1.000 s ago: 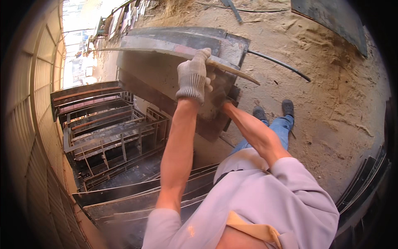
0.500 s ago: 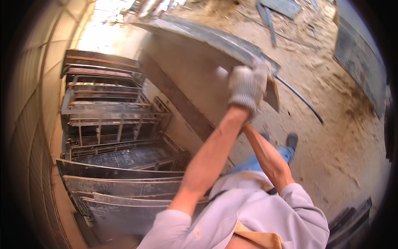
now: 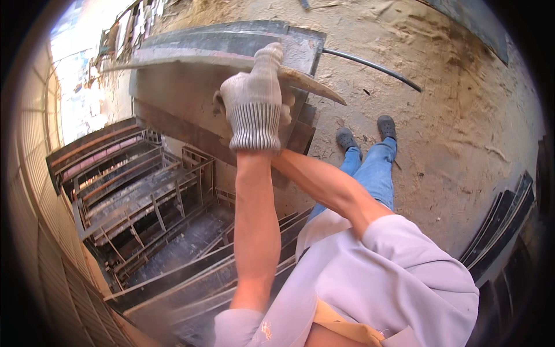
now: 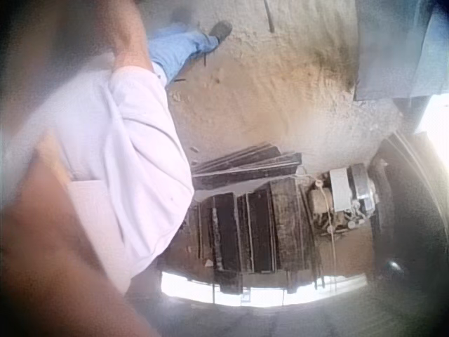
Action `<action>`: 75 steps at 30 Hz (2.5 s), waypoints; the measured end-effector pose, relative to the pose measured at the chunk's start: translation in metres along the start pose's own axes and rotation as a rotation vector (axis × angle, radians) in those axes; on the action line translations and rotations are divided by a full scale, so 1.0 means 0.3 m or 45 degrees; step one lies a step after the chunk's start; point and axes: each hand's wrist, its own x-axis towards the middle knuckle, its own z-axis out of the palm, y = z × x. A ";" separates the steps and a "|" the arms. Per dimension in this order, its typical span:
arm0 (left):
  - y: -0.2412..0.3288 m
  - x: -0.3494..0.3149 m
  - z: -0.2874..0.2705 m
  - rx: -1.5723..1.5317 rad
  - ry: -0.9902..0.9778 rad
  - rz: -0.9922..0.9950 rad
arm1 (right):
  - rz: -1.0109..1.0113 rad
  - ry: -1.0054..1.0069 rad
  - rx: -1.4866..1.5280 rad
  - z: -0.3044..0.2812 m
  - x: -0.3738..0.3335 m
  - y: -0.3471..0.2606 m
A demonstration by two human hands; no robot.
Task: The person uses a hammer to strike and flatten a large, dark metal sheet resting on a workbench. They repeatedly hit the sheet's surface and edges, repositioning the sheet between strikes to work on different areas.
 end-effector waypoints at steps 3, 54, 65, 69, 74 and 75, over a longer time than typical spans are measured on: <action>-0.061 -0.001 0.004 -0.095 -0.053 0.077 | 0.142 -0.190 -0.127 -0.101 -0.060 0.126; -1.734 -0.891 0.133 -1.065 -0.695 -0.088 | 0.585 1.001 0.505 -0.645 -1.474 0.981; -2.669 -1.017 -0.773 -0.798 0.402 -1.121 | -0.267 1.008 -0.050 0.166 -1.257 0.558; -2.655 -0.825 -0.817 -0.860 0.228 -0.949 | -0.071 0.790 0.264 0.181 -1.066 0.416; -2.645 -0.310 -0.861 -0.812 0.272 -0.462 | -0.005 0.775 0.322 0.250 -0.772 0.385; -2.585 -0.221 -0.861 -0.463 0.260 -0.234 | 0.031 0.792 0.258 0.221 -0.687 0.399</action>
